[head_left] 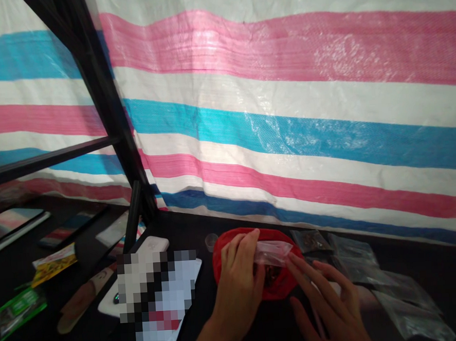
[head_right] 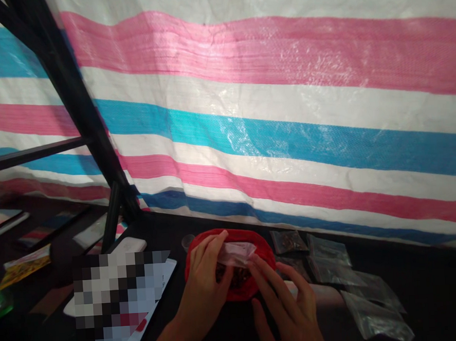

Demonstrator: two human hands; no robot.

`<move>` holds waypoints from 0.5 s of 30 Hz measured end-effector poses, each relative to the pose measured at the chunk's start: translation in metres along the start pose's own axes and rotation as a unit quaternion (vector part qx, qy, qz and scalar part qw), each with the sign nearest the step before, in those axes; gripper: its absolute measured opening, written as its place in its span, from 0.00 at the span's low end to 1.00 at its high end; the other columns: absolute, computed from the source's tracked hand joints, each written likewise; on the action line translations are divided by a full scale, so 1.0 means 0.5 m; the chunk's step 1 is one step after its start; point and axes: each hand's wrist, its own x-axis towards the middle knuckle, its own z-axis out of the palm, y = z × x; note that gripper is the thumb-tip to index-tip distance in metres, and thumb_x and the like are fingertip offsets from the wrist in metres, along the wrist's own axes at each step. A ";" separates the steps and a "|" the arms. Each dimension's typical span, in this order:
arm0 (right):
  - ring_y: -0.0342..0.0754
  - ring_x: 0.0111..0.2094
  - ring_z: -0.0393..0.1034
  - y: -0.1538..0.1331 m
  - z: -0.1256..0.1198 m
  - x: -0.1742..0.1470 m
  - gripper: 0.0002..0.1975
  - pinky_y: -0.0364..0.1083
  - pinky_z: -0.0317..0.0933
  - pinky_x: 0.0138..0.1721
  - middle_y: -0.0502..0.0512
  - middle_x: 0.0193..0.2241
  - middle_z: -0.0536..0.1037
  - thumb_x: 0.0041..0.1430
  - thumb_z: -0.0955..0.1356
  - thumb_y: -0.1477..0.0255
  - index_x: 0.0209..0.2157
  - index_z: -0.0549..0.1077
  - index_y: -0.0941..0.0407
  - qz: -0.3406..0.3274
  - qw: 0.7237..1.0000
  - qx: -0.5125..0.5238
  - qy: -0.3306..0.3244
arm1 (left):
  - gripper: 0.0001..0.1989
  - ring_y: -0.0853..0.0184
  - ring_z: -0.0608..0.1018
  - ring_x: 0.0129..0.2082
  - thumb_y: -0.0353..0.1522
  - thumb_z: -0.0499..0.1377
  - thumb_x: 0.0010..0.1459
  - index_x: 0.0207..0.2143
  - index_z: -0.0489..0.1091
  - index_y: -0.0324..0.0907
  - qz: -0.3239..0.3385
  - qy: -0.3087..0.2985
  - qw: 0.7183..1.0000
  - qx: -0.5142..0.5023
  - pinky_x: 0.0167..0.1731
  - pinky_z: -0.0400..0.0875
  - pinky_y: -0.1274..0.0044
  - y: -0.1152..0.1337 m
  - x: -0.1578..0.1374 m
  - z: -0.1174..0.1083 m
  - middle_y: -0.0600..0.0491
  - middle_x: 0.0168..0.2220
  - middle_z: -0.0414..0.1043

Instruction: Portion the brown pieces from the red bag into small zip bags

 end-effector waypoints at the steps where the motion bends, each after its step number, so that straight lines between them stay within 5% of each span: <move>1: 0.59 0.57 0.62 0.001 0.001 0.000 0.35 0.55 0.58 0.56 0.52 0.62 0.71 0.67 0.65 0.73 0.72 0.52 0.47 0.000 1.000 -0.003 0.002 | 0.27 0.58 0.74 0.58 0.22 0.54 0.62 0.63 0.62 0.43 0.018 0.016 1.000 0.003 0.59 0.68 0.64 0.000 0.001 -0.001 0.45 0.57 0.75; 8: 0.61 0.57 0.64 0.027 -0.036 0.015 0.34 0.56 0.61 0.52 0.60 0.63 0.68 0.69 0.64 0.68 0.73 0.49 0.49 0.086 0.995 -0.022 0.040 | 0.26 0.56 0.71 0.62 0.24 0.59 0.63 0.63 0.61 0.43 0.127 0.137 0.982 0.028 0.58 0.70 0.64 0.005 0.006 -0.002 0.38 0.66 0.63; 12: 0.66 0.54 0.67 0.133 -0.073 0.005 0.29 0.63 0.60 0.52 0.64 0.60 0.72 0.69 0.62 0.60 0.68 0.62 0.51 0.154 0.980 -0.089 0.090 | 0.25 0.58 0.71 0.61 0.24 0.57 0.64 0.62 0.62 0.44 0.092 0.128 0.987 0.035 0.57 0.72 0.64 0.001 0.007 -0.001 0.40 0.64 0.65; 15: 0.62 0.42 0.75 0.246 -0.086 -0.039 0.26 0.60 0.66 0.45 0.64 0.47 0.81 0.66 0.59 0.56 0.55 0.76 0.55 0.223 0.960 -0.128 0.110 | 0.23 0.59 0.73 0.60 0.24 0.55 0.65 0.61 0.63 0.45 0.060 0.111 0.991 0.034 0.56 0.73 0.65 -0.001 0.007 -0.001 0.42 0.62 0.67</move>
